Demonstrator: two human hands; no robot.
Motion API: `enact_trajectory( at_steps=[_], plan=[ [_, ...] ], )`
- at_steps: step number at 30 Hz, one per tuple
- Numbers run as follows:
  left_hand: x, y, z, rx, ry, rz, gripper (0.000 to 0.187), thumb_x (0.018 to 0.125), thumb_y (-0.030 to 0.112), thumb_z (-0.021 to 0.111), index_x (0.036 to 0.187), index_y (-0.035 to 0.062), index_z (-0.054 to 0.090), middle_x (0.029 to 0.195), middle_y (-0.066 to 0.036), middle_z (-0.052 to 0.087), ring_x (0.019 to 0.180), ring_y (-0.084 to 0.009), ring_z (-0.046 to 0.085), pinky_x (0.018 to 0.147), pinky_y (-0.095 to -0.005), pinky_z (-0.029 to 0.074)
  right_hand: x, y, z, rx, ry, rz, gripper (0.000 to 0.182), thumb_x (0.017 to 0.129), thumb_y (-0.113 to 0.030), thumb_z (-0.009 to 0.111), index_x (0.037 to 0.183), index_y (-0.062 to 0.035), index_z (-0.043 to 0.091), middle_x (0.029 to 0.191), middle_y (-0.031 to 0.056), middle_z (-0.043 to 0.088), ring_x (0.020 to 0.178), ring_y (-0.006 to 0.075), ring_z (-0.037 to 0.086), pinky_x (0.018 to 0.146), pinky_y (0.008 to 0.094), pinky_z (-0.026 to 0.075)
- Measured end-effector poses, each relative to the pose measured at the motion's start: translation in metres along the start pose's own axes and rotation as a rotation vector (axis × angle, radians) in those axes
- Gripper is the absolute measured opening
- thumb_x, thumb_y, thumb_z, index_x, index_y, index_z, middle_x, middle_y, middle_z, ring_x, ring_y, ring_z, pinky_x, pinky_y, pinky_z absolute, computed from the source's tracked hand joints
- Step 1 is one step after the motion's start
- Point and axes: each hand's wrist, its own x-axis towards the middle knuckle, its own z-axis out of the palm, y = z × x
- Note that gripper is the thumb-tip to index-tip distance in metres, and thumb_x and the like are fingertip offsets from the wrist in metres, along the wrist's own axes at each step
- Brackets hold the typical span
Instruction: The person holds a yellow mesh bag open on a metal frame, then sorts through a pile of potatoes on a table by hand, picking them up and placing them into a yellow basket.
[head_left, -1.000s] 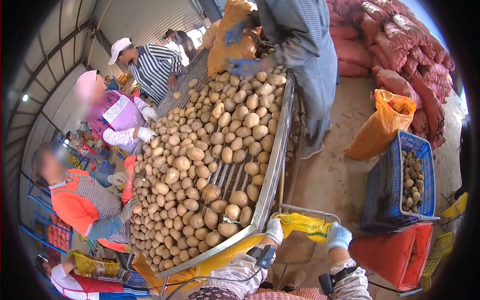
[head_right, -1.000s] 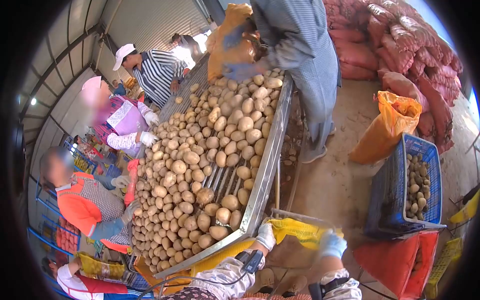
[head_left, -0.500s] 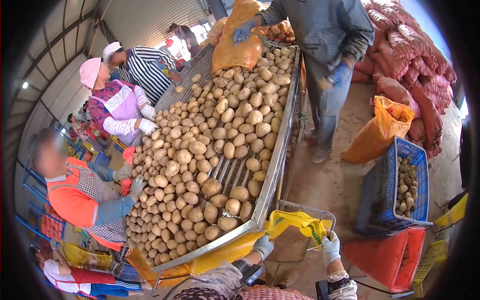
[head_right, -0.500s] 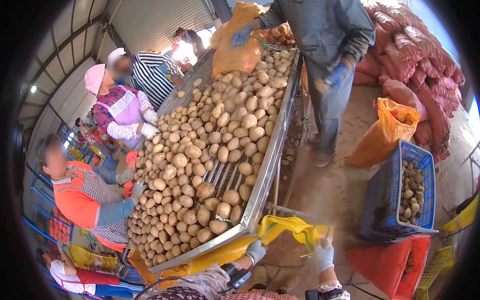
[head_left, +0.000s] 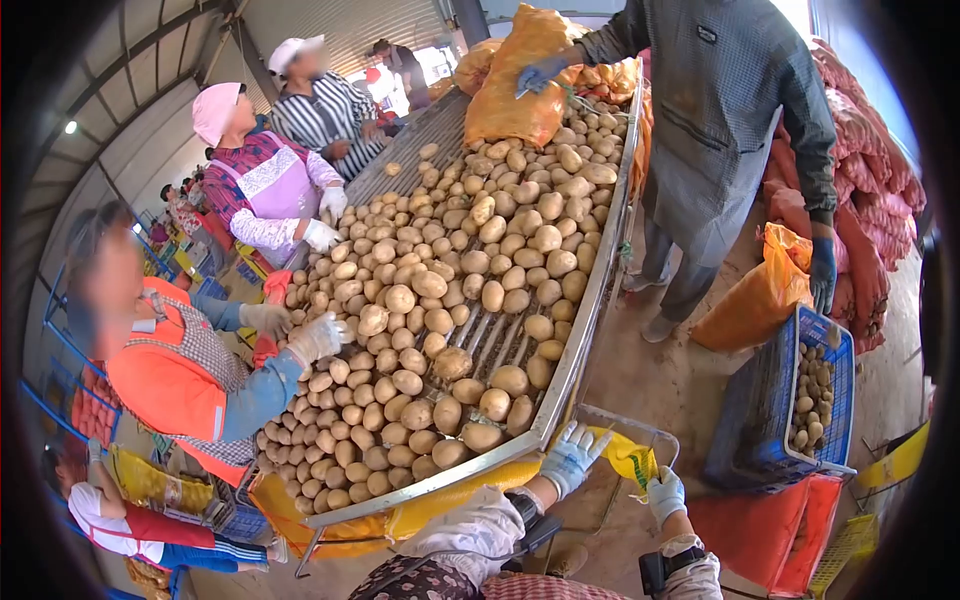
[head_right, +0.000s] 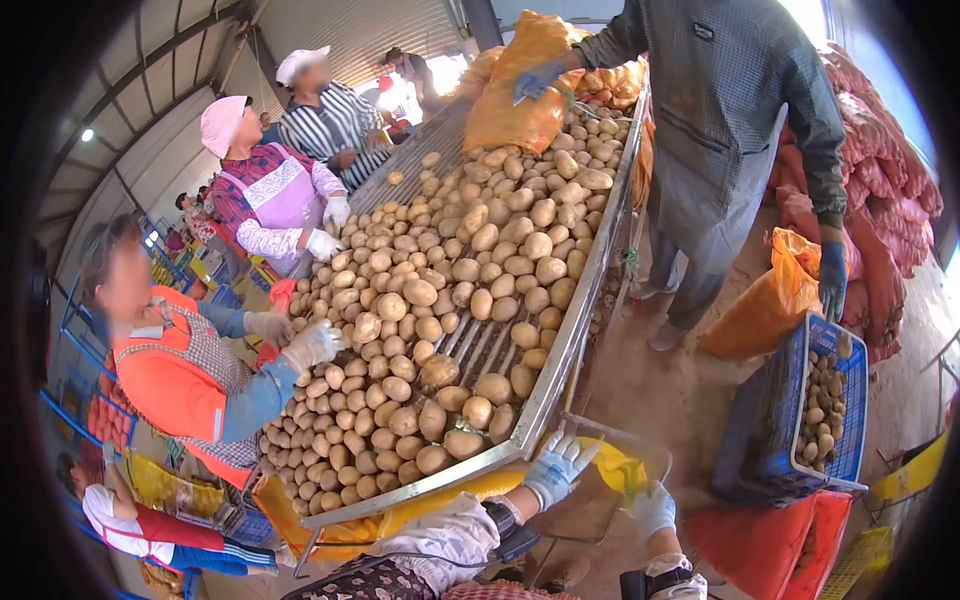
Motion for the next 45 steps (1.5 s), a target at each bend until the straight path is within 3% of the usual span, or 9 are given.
enact_trajectory(
  at_steps=[11,14,16,23,32,36,37,41,45],
  plan=[
    [-0.007,-0.011,0.01,-0.165,0.235,0.008,0.034,0.081,0.009,0.052,0.114,0.0078,0.062,0.12,-0.017,0.057,0.113,-0.0346,0.054,0.095,-0.0454,0.043,-0.018,-0.026,-0.017,-0.078,0.047,-0.18,0.022,0.084,-0.017,0.051,0.093,0.0005,0.062,0.088,0.0254,0.064,0.083,0.0439,0.06,0.073,0.046,0.048],
    [-0.044,-0.012,0.029,-0.112,0.182,0.068,0.056,0.078,0.022,0.058,0.132,0.0091,0.049,0.125,-0.015,0.054,0.111,-0.0311,0.053,0.096,-0.0456,0.041,-0.008,-0.023,-0.014,-0.025,-0.069,0.104,0.029,0.084,-0.019,0.057,0.107,-0.0033,0.064,0.102,0.0222,0.066,0.096,0.0366,0.063,0.083,0.0409,0.049],
    [-0.059,-0.006,0.029,-0.314,-0.252,-0.059,0.057,0.078,0.022,0.059,0.132,0.0085,0.048,0.126,-0.016,0.053,0.111,-0.0325,0.052,0.094,-0.0467,0.042,-0.011,-0.022,-0.01,0.055,-0.059,0.16,0.032,0.084,-0.019,0.056,0.111,-0.0032,0.064,0.102,0.0212,0.067,0.096,0.0338,0.064,0.083,0.039,0.049],
    [-0.011,0.007,0.012,-0.136,0.203,0.018,0.064,0.077,0.031,0.065,0.134,0.008,0.047,0.124,-0.014,0.053,0.114,-0.032,0.051,0.098,-0.0468,0.039,-0.015,-0.03,-0.012,0.115,-0.076,0.161,0.032,0.088,-0.012,0.055,0.115,0.0027,0.062,0.097,0.0104,0.068,0.084,0.0157,0.064,0.077,0.0298,0.051],
    [0.01,0.006,0.027,-0.193,-0.114,-0.075,0.02,0.075,0.027,0.066,0.089,0.0124,0.065,0.099,-0.012,0.064,0.091,-0.0289,0.061,0.077,-0.043,0.046,-0.003,-0.007,-0.012,0.246,-0.116,0.241,0.031,0.085,-0.017,0.056,0.109,-0.0004,0.066,0.095,0.0114,0.071,0.085,0.0171,0.066,0.078,0.0306,0.051],
    [-0.003,0.014,0.013,-0.489,0.246,0.191,0.019,0.076,0.019,0.063,0.093,0.0098,0.064,0.096,-0.013,0.065,0.086,-0.0321,0.062,0.083,-0.0438,0.047,0.002,-0.009,-0.011,0.371,0.014,0.315,0.031,0.086,-0.016,0.056,0.108,0.0021,0.066,0.093,0.0112,0.07,0.081,0.0163,0.066,0.074,0.0291,0.051],
    [-0.004,0.02,0.011,-0.715,-0.141,0.01,0.021,0.081,0.02,0.061,0.098,0.0081,0.063,0.096,-0.014,0.065,0.084,-0.0343,0.062,0.081,-0.0418,0.049,0.003,-0.007,-0.013,0.448,0.008,0.336,0.029,0.087,-0.016,0.055,0.107,0.0028,0.066,0.09,0.0098,0.069,0.077,0.0165,0.065,0.069,0.0295,0.052],
    [0.011,0.04,0.002,-0.893,-0.495,-0.362,0.039,0.09,0.029,0.059,0.123,0.0083,0.06,0.105,-0.016,0.067,0.092,-0.0283,0.066,0.082,-0.0344,0.05,0.005,-0.006,-0.016,0.557,0.06,0.358,0.028,0.091,-0.021,0.056,0.105,0.0017,0.065,0.084,0.0062,0.067,0.065,0.0132,0.062,0.056,0.0281,0.051],
    [0.008,0.049,0.022,-0.93,-0.314,-0.211,0.053,0.09,0.037,0.062,0.13,0.0044,0.055,0.11,-0.017,0.067,0.098,-0.024,0.066,0.087,-0.0302,0.049,0.007,-0.009,-0.022,0.574,0.072,0.365,0.03,0.093,-0.026,0.058,0.104,0.0004,0.066,0.083,0.0055,0.067,0.064,0.0122,0.061,0.055,0.0267,0.05]
  ],
)
